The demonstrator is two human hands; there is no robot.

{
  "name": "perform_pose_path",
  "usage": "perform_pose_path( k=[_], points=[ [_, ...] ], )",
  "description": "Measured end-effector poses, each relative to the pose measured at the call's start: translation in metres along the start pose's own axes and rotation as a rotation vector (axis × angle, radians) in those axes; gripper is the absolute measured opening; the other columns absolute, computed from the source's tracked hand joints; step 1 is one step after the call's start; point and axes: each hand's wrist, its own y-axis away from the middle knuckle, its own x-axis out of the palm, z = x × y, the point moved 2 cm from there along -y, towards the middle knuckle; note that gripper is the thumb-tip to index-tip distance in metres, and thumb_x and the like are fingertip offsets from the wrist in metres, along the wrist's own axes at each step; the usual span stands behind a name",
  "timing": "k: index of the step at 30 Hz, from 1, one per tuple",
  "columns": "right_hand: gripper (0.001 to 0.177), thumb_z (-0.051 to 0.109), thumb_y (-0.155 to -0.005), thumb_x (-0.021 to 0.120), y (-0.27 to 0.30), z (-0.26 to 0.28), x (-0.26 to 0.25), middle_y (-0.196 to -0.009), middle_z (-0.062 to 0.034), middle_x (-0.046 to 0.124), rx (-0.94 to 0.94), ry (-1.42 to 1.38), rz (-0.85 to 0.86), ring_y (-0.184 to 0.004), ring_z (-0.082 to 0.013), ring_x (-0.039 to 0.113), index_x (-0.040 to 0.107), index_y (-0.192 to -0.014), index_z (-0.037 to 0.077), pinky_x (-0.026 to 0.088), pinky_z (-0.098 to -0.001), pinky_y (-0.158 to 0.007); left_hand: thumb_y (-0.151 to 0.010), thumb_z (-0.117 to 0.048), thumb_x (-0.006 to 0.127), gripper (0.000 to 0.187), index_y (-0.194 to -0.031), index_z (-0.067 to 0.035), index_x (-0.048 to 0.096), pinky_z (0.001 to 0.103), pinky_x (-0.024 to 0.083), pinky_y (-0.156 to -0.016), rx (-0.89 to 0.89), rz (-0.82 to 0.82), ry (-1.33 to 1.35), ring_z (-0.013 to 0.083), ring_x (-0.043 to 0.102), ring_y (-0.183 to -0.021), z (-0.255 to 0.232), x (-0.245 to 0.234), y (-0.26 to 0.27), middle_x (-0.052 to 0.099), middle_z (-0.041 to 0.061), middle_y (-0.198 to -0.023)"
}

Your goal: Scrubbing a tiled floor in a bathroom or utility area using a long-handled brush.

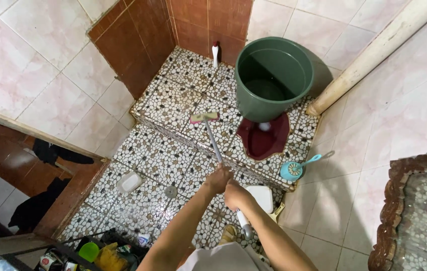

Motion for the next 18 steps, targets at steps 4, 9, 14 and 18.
perform_pose_path(
  k=[4, 9, 14, 18],
  points=[
    [0.072, -0.012, -0.086, 0.056, 0.035, -0.006, -0.015, -0.140, -0.0391, 0.049, -0.065, 0.032, -0.003, -0.120, -0.0424, 0.063, 0.022, -0.148, -0.021, 0.057, -0.0501, -0.099, -0.096, -0.010, 0.056, 0.022, -0.103, -0.003, 0.075, 0.043, 0.063, -0.085, 0.220, -0.212, -0.127, 0.0469, 0.071, -0.105, -0.016, 0.008, -0.001, 0.070, 0.024, -0.117],
    [0.085, -0.018, -0.077, 0.064, -0.018, -0.001, -0.011, -0.136, -0.0409, 0.051, -0.038, 0.078, -0.051, -0.128, -0.0481, 0.055, 0.018, -0.148, -0.023, 0.050, -0.0514, -0.106, -0.097, -0.005, 0.059, 0.035, -0.131, -0.012, 0.067, 0.044, 0.042, -0.118, 0.118, -0.080, -0.362, 0.0336, 0.032, -0.151, -0.018, -0.034, 0.005, 0.058, 0.007, -0.146],
    [0.073, -0.003, -0.093, 0.050, -0.027, -0.012, 0.007, -0.139, -0.0420, 0.047, -0.086, -0.018, -0.072, -0.128, -0.0458, 0.055, 0.010, -0.151, -0.021, 0.052, -0.0518, -0.102, -0.101, -0.012, 0.056, 0.029, -0.130, -0.009, 0.061, 0.052, 0.047, -0.110, -0.019, -0.163, -0.109, 0.0445, 0.036, -0.145, 0.017, 0.032, -0.027, 0.033, 0.017, -0.161],
    [0.061, -0.006, -0.089, 0.047, 0.051, -0.025, -0.013, -0.129, -0.0401, 0.057, -0.148, -0.008, -0.026, -0.106, -0.0460, 0.068, 0.027, -0.143, -0.027, 0.059, -0.0503, -0.089, -0.100, -0.011, 0.048, 0.027, -0.120, -0.005, 0.066, 0.057, 0.061, -0.088, 0.026, -0.171, 0.073, 0.0566, 0.058, -0.121, -0.040, -0.007, 0.030, 0.042, 0.031, -0.151]
  ],
)
